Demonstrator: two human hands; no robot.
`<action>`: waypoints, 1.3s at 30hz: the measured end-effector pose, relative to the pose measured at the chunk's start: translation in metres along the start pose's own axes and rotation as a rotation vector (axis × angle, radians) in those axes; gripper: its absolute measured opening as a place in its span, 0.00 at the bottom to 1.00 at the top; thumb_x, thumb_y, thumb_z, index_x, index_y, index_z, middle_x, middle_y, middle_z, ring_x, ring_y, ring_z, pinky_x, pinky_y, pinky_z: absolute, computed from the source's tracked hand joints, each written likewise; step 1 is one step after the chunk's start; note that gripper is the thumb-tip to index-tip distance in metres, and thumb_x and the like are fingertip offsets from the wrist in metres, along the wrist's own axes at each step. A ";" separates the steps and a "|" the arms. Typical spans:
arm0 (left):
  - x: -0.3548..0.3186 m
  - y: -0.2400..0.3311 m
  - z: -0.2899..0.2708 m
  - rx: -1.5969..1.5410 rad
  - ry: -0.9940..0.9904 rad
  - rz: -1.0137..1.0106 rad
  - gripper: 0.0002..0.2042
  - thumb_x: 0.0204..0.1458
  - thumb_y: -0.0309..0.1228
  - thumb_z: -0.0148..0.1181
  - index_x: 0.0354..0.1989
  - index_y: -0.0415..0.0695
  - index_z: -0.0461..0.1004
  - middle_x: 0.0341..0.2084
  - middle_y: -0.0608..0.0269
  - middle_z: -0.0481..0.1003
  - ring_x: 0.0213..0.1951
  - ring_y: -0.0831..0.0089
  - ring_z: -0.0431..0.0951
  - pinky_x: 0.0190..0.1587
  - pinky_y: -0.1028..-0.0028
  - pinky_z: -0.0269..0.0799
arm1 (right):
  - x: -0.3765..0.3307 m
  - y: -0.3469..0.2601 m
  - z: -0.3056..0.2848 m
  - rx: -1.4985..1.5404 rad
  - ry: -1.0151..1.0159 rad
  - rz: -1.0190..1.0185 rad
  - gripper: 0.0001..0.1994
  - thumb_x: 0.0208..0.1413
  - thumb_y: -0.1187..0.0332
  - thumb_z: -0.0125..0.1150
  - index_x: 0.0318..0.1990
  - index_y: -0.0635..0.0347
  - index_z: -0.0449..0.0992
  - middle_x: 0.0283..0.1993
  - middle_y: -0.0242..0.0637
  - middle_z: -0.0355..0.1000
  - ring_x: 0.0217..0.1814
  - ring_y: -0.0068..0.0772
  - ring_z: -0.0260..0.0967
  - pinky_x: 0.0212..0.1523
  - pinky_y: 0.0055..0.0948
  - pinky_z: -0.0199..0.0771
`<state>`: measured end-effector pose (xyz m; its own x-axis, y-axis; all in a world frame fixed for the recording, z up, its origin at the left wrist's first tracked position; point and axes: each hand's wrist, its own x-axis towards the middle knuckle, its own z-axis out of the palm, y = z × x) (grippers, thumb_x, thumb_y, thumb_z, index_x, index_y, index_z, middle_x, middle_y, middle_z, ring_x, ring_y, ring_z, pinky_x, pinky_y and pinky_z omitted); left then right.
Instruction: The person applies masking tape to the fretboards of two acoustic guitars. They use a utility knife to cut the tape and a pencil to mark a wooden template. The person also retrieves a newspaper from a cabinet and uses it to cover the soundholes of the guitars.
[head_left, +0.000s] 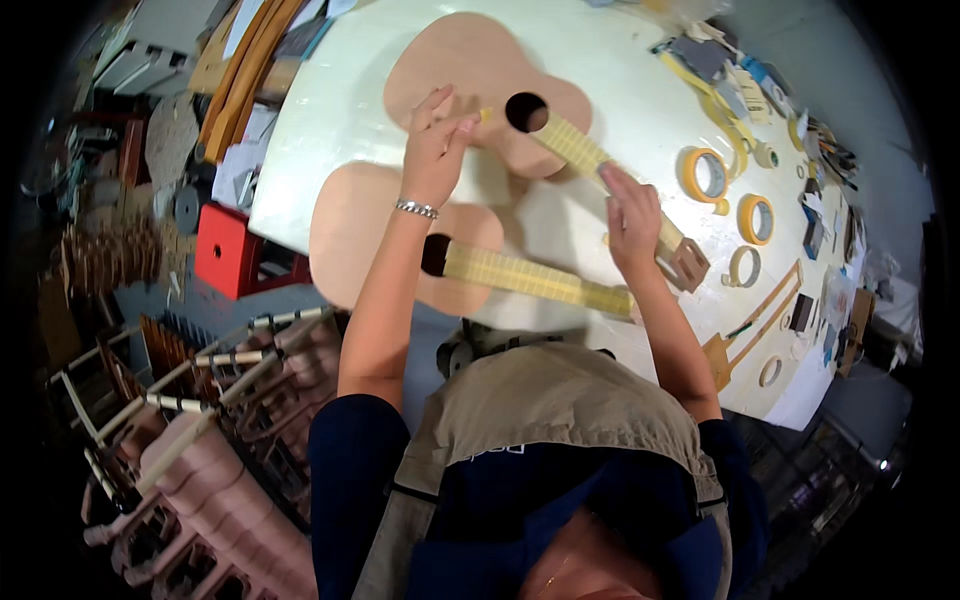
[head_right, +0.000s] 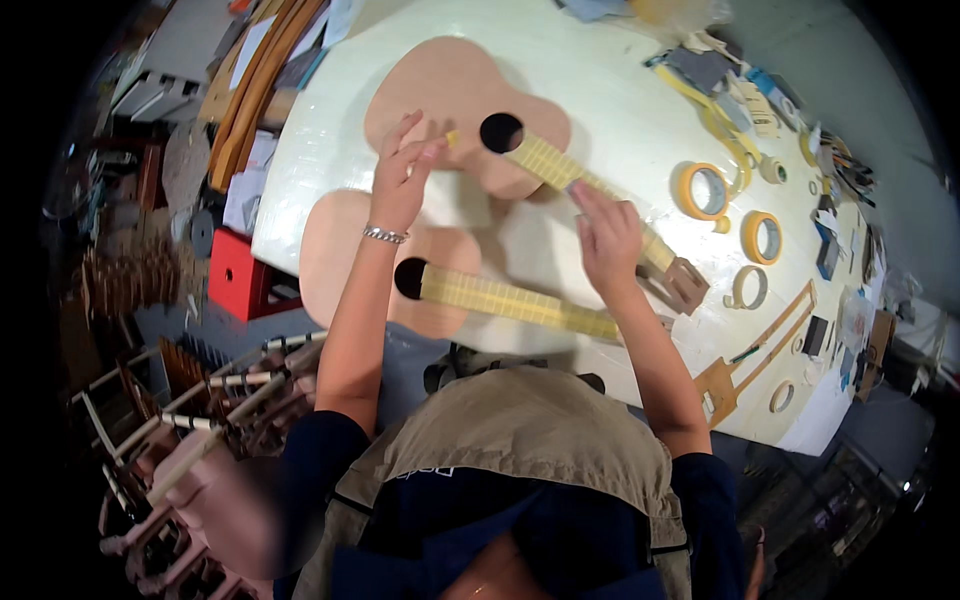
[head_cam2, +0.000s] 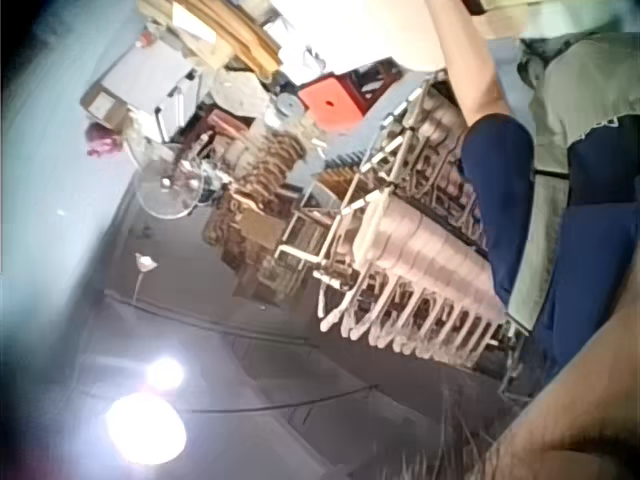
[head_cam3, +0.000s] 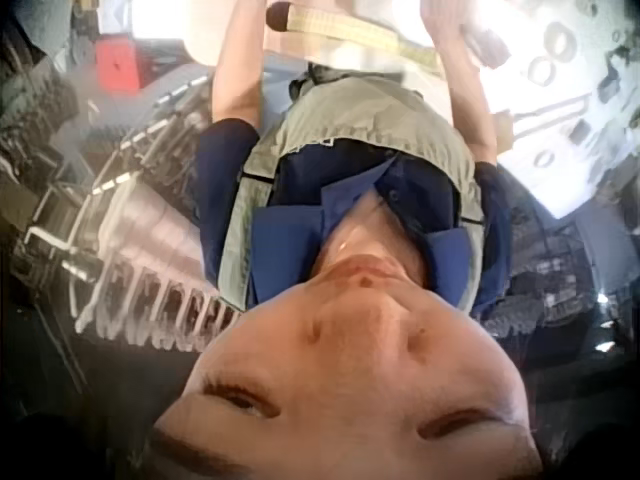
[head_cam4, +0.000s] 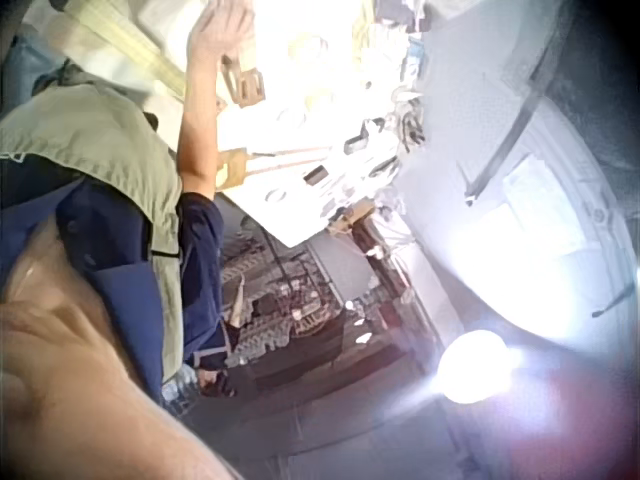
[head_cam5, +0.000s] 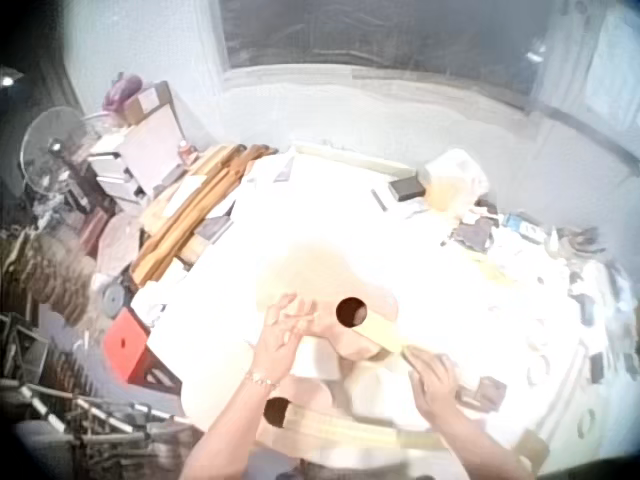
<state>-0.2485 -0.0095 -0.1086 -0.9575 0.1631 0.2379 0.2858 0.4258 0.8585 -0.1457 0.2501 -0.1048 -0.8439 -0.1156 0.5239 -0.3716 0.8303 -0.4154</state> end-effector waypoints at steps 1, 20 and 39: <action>-0.019 0.007 -0.018 -0.014 0.032 -0.060 0.12 0.58 0.32 0.49 0.41 0.41 0.78 0.55 0.54 0.65 0.61 0.60 0.59 0.59 0.67 0.58 | -0.004 -0.023 0.011 0.096 -0.036 -0.092 0.21 0.41 0.79 0.58 0.48 0.57 0.74 0.49 0.36 0.72 0.35 0.37 0.65 0.35 0.30 0.65; -0.120 -0.027 -0.059 -0.081 0.290 -0.078 0.17 0.59 0.38 0.45 0.45 0.38 0.72 0.49 0.54 0.70 0.57 0.57 0.64 0.64 0.56 0.43 | -0.024 -0.123 0.057 0.037 -0.552 -0.445 0.17 0.42 0.71 0.59 0.44 0.59 0.75 0.51 0.27 0.71 0.34 0.32 0.59 0.34 0.30 0.63; -0.147 -0.004 -0.046 0.352 0.056 -0.085 0.08 0.50 0.33 0.55 0.26 0.46 0.79 0.61 0.54 0.55 0.65 0.50 0.45 0.62 0.41 0.27 | -0.028 -0.084 0.017 0.189 -0.266 -0.105 0.20 0.42 0.76 0.58 0.47 0.54 0.75 0.51 0.31 0.72 0.34 0.33 0.62 0.38 0.27 0.61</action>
<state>-0.1108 -0.0765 -0.1262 -0.9764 0.0693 0.2047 0.1913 0.7178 0.6695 -0.0978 0.1746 -0.0970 -0.8592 -0.3544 0.3690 -0.5062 0.6932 -0.5131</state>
